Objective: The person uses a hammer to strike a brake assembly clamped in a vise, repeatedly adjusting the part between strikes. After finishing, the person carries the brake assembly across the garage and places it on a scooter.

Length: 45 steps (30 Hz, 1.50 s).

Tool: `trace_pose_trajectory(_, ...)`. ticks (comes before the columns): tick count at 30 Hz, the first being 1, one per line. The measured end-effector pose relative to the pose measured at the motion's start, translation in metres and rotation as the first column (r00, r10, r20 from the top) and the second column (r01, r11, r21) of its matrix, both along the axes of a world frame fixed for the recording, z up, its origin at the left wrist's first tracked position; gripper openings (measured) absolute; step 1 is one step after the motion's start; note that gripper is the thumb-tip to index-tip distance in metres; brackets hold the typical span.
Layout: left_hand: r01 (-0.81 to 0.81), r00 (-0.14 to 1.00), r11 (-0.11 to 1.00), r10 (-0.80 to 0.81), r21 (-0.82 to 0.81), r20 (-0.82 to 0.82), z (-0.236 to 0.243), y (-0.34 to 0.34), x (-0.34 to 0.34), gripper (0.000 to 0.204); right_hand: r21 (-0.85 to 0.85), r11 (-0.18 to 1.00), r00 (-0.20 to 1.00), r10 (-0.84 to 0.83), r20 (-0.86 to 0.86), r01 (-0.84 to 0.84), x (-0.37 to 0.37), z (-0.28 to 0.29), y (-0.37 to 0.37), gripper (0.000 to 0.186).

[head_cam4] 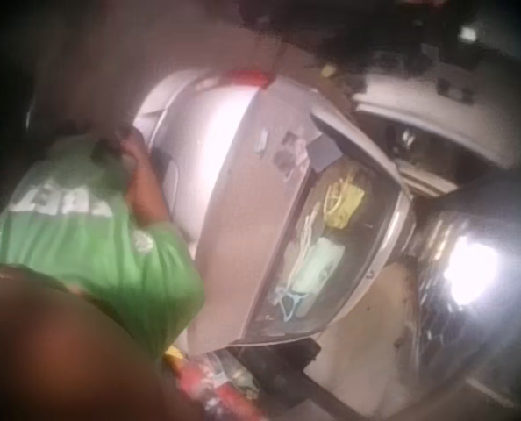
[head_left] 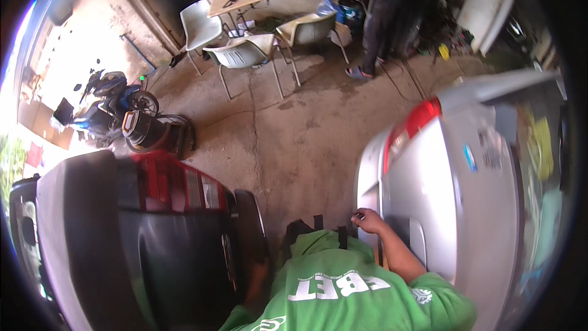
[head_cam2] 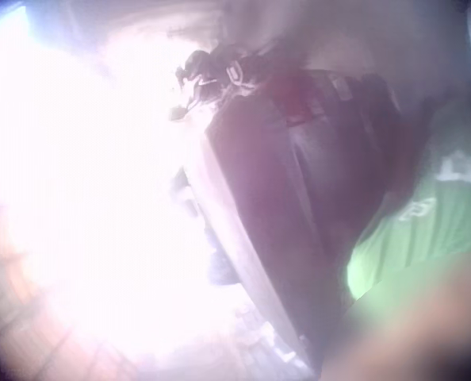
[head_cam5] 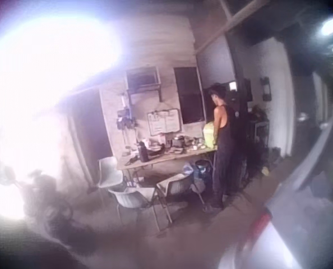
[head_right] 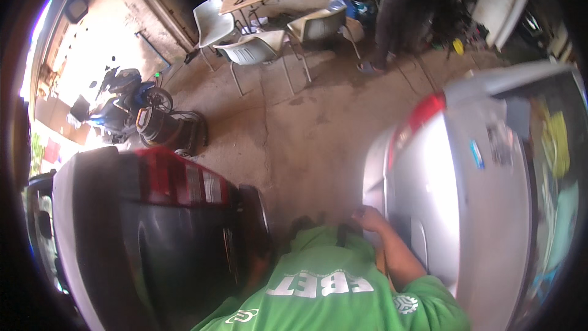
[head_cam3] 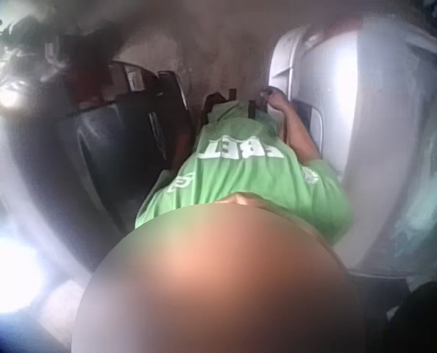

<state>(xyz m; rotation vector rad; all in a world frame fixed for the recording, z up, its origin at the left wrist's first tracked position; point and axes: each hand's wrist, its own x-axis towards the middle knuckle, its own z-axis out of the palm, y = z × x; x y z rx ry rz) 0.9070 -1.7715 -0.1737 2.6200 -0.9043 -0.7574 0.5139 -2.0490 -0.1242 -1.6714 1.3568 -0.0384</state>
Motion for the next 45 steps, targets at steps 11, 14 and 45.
trace_pose_trajectory(11,-0.476,0.572,0.67,0.728,0.569,-0.379,-0.046,-0.124,0.034,0.075,-0.052,0.907,0.909,0.416,-0.034,-0.417,0.3,0.004,-0.406,0.049)
trace_pose_trajectory(14,-0.559,0.422,0.572,0.819,0.6,-0.388,-0.033,-0.177,0.047,0.075,-0.032,0.921,0.917,0.391,0.082,-0.389,0.375,0.028,-0.489,0.048)
trace_pose_trajectory(45,-0.964,0.037,-0.058,0.938,-0.26,-0.344,0.183,-0.37,0.706,0.034,-0.255,-0.1,-0.092,0.995,-0.046,-0.962,1.45,0.06,-0.368,0.054)
